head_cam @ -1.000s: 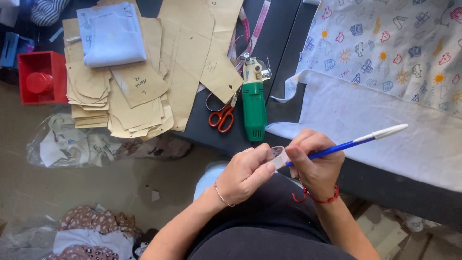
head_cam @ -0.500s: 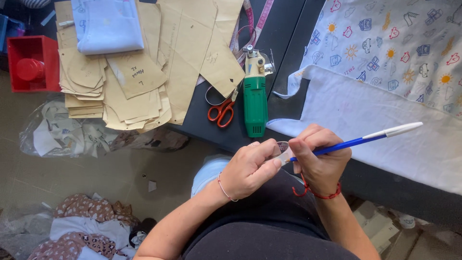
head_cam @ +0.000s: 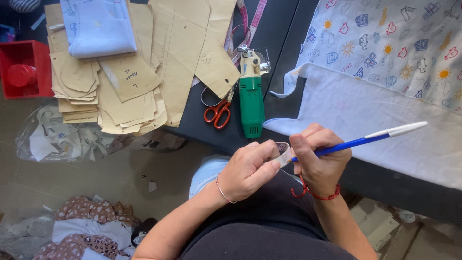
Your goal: The person places a cardboard pattern on a piece of patterned fabric and traces its outline with a pen. They then use a handheld electric fabric cutter to cut the fabric along the marked lines. The person repeats this process for multiple pieces, handling the fabric and pattern pieces throughout.
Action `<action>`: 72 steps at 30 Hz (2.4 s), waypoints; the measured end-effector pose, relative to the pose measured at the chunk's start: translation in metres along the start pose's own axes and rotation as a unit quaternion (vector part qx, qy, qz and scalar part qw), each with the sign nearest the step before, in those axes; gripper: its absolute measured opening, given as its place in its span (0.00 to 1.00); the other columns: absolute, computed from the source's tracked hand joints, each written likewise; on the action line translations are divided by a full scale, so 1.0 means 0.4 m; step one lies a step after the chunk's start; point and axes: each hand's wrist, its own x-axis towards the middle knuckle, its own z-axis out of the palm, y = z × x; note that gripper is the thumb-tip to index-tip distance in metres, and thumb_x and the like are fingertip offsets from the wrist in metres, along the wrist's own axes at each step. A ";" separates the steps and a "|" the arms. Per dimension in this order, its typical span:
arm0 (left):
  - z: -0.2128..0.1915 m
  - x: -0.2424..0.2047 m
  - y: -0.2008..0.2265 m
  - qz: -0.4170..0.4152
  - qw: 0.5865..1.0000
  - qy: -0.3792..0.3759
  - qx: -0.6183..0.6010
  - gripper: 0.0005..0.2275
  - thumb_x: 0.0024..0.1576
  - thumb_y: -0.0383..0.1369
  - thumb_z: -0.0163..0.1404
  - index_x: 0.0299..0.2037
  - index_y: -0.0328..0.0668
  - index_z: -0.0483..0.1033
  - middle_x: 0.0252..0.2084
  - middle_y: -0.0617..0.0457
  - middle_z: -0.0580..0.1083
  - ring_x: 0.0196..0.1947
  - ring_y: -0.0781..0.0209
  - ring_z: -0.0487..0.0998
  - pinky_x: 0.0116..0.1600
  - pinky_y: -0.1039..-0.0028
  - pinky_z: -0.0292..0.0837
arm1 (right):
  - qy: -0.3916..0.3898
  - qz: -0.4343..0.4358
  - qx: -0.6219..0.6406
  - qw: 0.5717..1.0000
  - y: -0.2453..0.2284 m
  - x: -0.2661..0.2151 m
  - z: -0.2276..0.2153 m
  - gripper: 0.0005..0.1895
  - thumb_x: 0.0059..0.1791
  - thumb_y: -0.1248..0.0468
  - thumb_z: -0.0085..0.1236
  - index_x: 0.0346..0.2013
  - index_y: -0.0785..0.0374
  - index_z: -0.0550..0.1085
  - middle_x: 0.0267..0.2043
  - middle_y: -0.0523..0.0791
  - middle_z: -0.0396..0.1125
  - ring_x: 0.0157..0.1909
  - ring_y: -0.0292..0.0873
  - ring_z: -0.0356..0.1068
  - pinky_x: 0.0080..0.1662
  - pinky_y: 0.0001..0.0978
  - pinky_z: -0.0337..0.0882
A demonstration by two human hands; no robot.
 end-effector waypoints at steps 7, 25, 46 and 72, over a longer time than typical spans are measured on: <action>-0.014 0.010 -0.010 0.032 0.996 0.037 0.079 0.10 0.53 0.39 0.35 0.23 0.46 0.63 0.11 0.52 0.56 0.14 0.53 0.62 0.29 0.74 0.62 | 0.040 0.064 0.112 0.991 0.004 0.000 -0.009 0.14 0.45 0.57 0.47 0.26 0.66 0.61 0.27 0.51 0.60 0.24 0.41 0.69 0.28 0.26 0.73; 0.023 0.055 -0.035 0.116 0.848 0.140 0.497 0.03 0.50 0.33 0.47 0.32 0.49 0.69 0.12 0.55 0.63 0.18 0.57 0.68 0.27 0.73 0.62 | -0.077 0.089 -0.232 0.966 0.003 -0.016 -0.041 0.02 0.43 0.70 0.51 0.26 0.66 0.70 0.29 0.47 0.66 0.36 0.47 0.69 0.43 0.35 0.66; -0.284 -0.068 -0.406 0.006 0.670 0.260 0.695 0.21 0.62 0.16 0.52 0.66 0.38 0.75 0.46 0.38 0.75 0.49 0.36 0.70 0.57 0.44 0.23 | 0.147 0.412 -0.515 0.737 0.339 -0.205 -1.072 0.08 0.33 0.59 0.66 0.21 0.55 0.75 0.24 0.42 0.67 0.30 0.37 0.64 0.33 0.27 0.62; -0.185 -0.139 -0.175 -0.017 0.821 0.394 0.413 0.11 0.53 0.25 0.46 0.45 0.43 0.70 0.40 0.55 0.72 0.40 0.61 0.72 0.60 0.69 0.48 | -0.037 0.099 -0.368 0.924 0.464 0.156 -0.082 0.16 0.41 0.54 0.55 0.34 0.56 0.61 0.29 0.44 0.56 0.32 0.48 0.64 0.35 0.38 0.66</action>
